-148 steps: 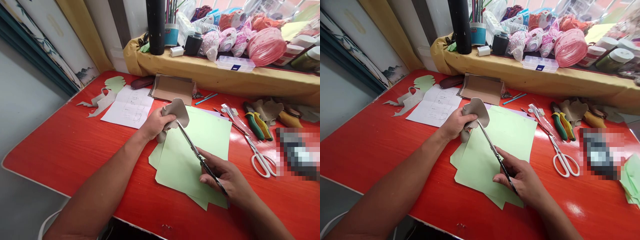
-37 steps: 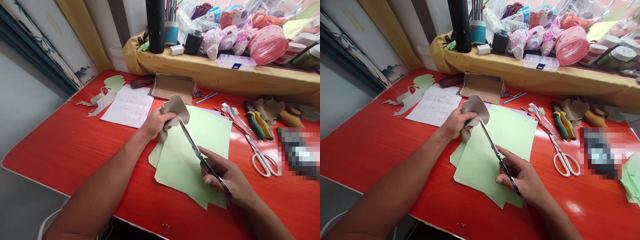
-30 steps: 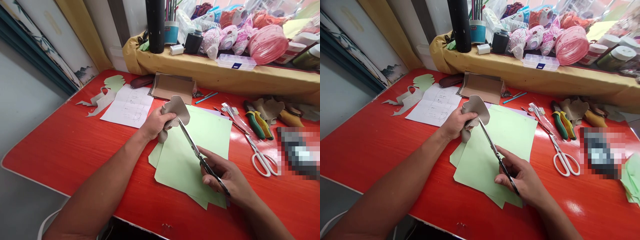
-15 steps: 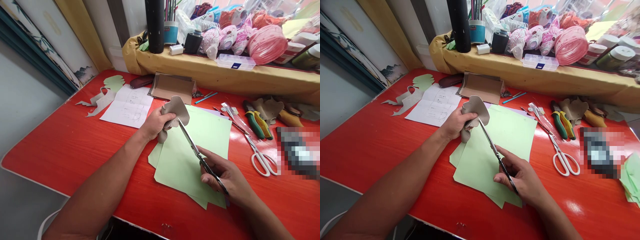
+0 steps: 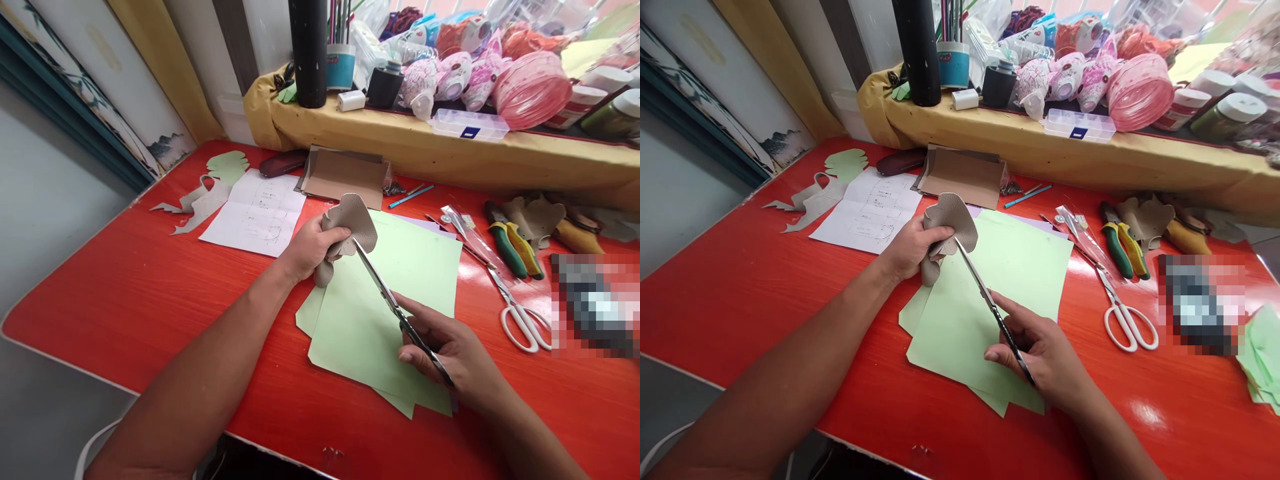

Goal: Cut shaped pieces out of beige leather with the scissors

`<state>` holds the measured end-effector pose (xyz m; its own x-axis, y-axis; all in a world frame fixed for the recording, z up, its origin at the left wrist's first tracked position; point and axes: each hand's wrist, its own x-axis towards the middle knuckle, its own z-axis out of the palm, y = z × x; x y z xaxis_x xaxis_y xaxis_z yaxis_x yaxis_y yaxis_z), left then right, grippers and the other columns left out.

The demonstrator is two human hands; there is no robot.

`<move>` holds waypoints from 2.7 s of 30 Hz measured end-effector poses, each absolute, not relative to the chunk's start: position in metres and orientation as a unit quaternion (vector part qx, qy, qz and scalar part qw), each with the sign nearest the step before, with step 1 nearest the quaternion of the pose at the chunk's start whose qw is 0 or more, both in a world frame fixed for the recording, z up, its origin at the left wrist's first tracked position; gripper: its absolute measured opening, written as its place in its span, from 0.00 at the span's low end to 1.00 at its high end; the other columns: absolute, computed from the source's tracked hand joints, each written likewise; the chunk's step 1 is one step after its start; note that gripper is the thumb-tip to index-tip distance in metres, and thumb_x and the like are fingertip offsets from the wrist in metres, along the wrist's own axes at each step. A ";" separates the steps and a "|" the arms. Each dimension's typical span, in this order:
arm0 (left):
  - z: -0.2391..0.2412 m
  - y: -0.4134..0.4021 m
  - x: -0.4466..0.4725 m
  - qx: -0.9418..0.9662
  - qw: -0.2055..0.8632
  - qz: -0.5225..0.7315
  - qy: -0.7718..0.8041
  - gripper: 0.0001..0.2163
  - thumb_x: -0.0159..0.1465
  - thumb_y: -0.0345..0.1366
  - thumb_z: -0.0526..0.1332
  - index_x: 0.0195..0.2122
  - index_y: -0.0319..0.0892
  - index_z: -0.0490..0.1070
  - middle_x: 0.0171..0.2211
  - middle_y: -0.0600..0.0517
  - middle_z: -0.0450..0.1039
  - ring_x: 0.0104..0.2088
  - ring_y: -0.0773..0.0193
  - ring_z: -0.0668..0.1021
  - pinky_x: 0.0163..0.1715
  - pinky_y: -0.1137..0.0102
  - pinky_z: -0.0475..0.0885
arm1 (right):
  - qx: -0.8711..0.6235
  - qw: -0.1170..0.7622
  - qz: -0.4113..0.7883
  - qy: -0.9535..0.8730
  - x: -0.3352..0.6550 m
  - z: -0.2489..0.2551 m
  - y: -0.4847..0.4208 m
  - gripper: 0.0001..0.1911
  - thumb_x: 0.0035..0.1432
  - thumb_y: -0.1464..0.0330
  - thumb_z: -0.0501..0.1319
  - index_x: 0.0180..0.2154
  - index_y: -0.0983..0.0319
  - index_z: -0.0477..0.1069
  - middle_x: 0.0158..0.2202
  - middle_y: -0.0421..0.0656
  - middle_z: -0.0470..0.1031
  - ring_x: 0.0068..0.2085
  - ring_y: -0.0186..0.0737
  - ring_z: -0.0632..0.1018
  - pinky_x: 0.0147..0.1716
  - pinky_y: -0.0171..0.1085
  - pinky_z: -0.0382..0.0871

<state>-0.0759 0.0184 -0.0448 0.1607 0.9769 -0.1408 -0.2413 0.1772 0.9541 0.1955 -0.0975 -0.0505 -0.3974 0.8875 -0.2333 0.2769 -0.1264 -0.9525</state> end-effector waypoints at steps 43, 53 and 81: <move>-0.035 0.003 -0.060 0.449 0.628 0.480 0.416 0.12 0.63 0.42 0.74 0.34 0.38 0.78 0.27 0.49 0.78 0.24 0.64 0.79 0.28 0.67 0.75 | -0.467 0.276 0.601 -0.587 0.190 -0.044 -0.096 0.56 0.59 0.38 0.71 0.76 0.63 0.65 0.28 0.34 0.60 0.26 0.36 0.60 0.23 0.36 0.56; -0.040 -0.001 -0.054 0.461 0.646 0.471 0.385 0.14 0.67 0.45 0.71 0.36 0.39 0.77 0.26 0.50 0.78 0.25 0.63 0.79 0.29 0.67 0.76 | -0.493 0.276 0.559 -0.607 0.188 -0.042 -0.095 0.57 0.60 0.37 0.70 0.76 0.66 0.64 0.28 0.33 0.54 0.28 0.38 0.57 0.26 0.38 0.52; -0.037 -0.002 -0.046 0.435 0.640 0.497 0.393 0.14 0.64 0.43 0.73 0.31 0.41 0.72 0.23 0.55 0.69 0.21 0.70 0.69 0.22 0.71 0.64 | -0.514 0.267 0.570 -0.582 0.186 -0.039 -0.094 0.57 0.56 0.35 0.71 0.75 0.61 0.66 0.29 0.34 0.56 0.29 0.40 0.60 0.28 0.38 0.56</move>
